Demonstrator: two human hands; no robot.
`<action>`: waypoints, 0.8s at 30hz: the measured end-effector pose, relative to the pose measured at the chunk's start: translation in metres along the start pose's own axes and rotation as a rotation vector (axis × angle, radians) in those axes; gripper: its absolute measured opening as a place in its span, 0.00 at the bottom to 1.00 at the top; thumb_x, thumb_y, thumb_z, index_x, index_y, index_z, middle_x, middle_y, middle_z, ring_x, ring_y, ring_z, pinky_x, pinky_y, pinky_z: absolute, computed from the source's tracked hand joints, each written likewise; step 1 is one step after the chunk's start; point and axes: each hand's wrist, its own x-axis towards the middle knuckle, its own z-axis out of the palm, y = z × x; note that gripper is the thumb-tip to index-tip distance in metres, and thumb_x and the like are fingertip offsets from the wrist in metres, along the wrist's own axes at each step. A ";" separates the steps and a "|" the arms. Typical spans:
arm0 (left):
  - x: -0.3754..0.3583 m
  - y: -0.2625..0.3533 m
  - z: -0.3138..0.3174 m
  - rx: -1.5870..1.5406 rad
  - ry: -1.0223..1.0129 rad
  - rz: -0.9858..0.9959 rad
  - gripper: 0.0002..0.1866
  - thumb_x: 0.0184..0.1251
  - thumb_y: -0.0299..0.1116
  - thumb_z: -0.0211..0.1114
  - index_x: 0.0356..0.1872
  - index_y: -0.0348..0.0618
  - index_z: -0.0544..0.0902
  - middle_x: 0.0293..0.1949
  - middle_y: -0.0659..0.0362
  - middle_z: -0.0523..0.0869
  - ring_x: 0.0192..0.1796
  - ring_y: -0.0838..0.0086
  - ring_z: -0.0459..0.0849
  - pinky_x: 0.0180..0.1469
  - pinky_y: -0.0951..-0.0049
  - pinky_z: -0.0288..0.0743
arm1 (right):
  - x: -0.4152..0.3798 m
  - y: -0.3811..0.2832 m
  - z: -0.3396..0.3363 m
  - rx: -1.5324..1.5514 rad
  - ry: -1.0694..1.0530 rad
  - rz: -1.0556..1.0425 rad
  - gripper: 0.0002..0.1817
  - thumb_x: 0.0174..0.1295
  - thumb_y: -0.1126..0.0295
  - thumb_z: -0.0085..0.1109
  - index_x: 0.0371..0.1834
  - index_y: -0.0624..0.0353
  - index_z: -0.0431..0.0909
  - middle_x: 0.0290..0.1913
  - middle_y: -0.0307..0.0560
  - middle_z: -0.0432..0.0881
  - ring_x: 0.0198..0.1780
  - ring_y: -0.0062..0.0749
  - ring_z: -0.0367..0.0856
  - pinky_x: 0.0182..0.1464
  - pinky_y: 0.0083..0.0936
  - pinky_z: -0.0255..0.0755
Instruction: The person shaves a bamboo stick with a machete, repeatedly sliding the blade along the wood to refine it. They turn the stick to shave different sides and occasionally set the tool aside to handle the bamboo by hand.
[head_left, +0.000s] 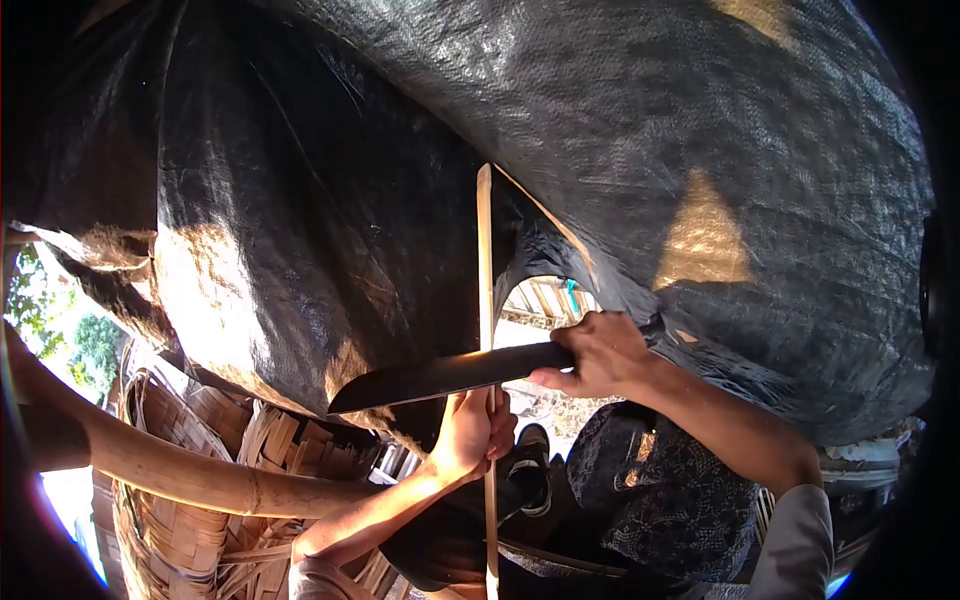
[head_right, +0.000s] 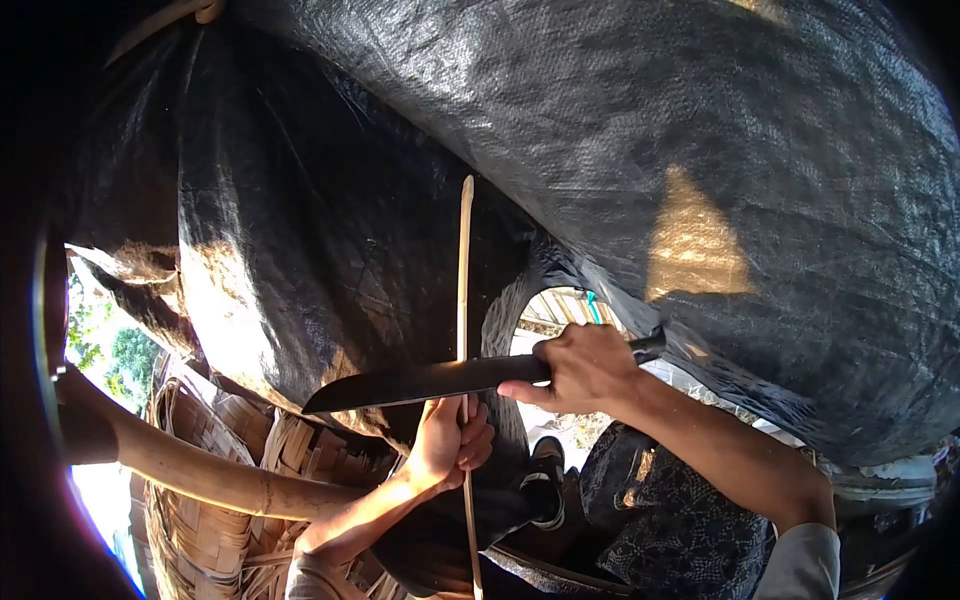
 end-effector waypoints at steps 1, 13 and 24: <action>0.003 -0.001 0.000 -0.001 -0.005 0.001 0.21 0.72 0.48 0.41 0.21 0.48 0.63 0.09 0.65 0.57 0.06 0.81 0.53 0.08 0.80 0.48 | 0.000 -0.001 0.000 0.003 -0.034 0.018 0.39 0.51 0.28 0.41 0.20 0.58 0.81 0.11 0.49 0.75 0.18 0.39 0.80 0.22 0.33 0.74; 0.004 -0.001 0.001 -0.056 0.019 -0.021 0.21 0.71 0.50 0.40 0.23 0.47 0.64 0.09 0.64 0.57 0.07 0.80 0.53 0.08 0.79 0.48 | 0.005 -0.002 -0.008 -0.025 -0.051 0.051 0.43 0.49 0.25 0.38 0.20 0.59 0.81 0.11 0.47 0.74 0.16 0.36 0.79 0.18 0.32 0.72; -0.002 -0.006 -0.007 0.032 0.001 0.004 0.22 0.72 0.49 0.38 0.23 0.45 0.64 0.08 0.63 0.58 0.07 0.80 0.54 0.07 0.79 0.48 | -0.001 -0.013 -0.003 -0.029 -0.018 0.069 0.41 0.49 0.27 0.43 0.20 0.60 0.80 0.12 0.51 0.74 0.17 0.41 0.79 0.19 0.32 0.72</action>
